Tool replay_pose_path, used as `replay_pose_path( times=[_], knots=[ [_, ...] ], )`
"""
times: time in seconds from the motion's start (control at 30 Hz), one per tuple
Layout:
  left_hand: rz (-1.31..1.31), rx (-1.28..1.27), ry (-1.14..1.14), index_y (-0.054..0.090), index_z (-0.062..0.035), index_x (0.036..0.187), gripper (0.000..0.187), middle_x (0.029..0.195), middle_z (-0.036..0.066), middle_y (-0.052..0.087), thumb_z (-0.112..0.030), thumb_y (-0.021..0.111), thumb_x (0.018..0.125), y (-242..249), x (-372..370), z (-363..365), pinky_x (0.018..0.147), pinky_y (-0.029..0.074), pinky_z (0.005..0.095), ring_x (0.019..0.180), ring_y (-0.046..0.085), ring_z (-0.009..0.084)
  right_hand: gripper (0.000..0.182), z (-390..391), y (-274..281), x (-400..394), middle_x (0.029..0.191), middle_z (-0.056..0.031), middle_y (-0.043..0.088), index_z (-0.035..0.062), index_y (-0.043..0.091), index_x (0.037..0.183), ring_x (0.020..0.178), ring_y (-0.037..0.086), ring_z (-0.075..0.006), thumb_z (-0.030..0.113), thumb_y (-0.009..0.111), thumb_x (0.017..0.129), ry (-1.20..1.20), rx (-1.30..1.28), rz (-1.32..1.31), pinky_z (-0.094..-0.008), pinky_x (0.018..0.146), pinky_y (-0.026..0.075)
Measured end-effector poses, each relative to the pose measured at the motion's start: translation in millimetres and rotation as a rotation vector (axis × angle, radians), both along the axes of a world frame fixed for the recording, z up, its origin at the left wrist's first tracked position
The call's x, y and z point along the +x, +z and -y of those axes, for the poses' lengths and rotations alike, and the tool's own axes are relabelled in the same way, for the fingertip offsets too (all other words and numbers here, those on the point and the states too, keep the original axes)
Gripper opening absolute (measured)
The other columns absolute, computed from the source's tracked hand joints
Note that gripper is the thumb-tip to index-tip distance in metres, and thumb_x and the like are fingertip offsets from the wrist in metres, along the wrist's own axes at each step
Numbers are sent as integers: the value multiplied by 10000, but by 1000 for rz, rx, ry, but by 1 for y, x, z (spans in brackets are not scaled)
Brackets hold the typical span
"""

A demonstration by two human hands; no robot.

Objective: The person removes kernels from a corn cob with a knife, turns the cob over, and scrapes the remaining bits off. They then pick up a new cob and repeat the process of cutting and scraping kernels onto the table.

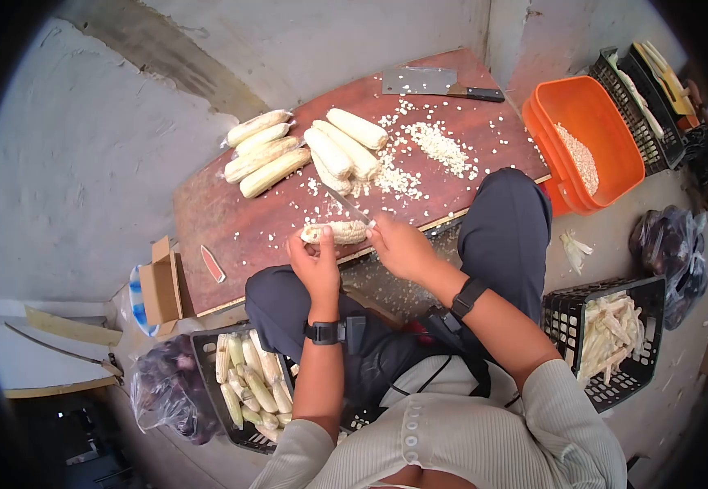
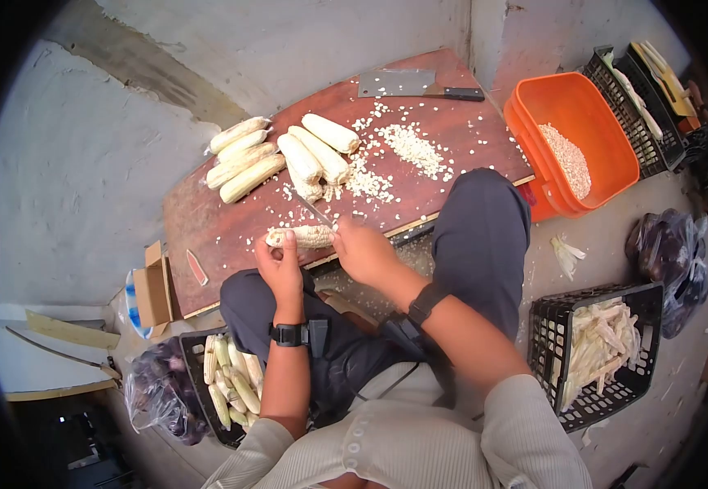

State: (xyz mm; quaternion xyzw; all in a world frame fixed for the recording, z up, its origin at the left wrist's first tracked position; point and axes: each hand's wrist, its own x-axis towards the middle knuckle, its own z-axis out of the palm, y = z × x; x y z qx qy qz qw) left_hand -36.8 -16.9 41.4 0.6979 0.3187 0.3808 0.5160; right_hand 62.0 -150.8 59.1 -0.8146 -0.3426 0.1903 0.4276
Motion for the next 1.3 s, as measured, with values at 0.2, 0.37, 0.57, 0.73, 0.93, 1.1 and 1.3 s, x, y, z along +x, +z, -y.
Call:
replay_pose_path(
  times=[0.2,0.37,0.57,0.73,0.93,1.1,1.3],
  knots=[
    [-41,-33,-6,537,37,1003,294,958,69,464,-194,672,882,5,-1,0,502,509,218,666,548,96,197,19,7,-25,674,-149,616,31,492,890,590,623,-341,221,482,943,98,-135,330,-440,537,493],
    [-163,-33,20,559,46,911,321,908,88,499,-252,673,880,15,3,7,519,495,270,684,536,130,190,18,-2,-34,641,-125,603,40,486,897,561,628,-284,226,499,936,94,-203,440,-387,493,496],
    [-256,197,59,531,52,825,307,803,145,520,-214,682,846,9,7,4,628,426,368,668,518,247,149,13,-3,-32,649,-126,611,8,487,909,575,638,-288,152,513,878,82,-242,383,-398,487,502],
    [-295,350,83,516,52,789,315,749,160,515,-211,686,827,15,12,3,620,414,385,658,512,276,122,6,-4,-25,651,-131,614,0,485,907,582,642,-288,108,499,852,105,-207,362,-397,471,500],
    [-337,366,60,516,41,775,299,745,159,518,-201,685,815,18,13,5,606,407,394,656,509,304,119,-15,-14,-22,665,-131,626,14,484,868,611,657,-287,122,525,837,100,-215,340,-390,491,515],
    [-296,382,91,514,38,789,272,772,152,505,-181,671,827,15,16,12,630,405,393,683,503,300,108,-34,-11,-10,703,-158,642,17,499,881,657,674,-293,113,527,839,118,-234,271,-391,522,531],
    [-248,345,109,519,38,801,286,787,152,509,-201,670,845,5,10,4,652,409,402,686,507,300,177,-34,-21,0,774,-201,637,-18,502,915,757,644,-382,141,550,854,168,-152,62,-458,652,512]
  ],
)
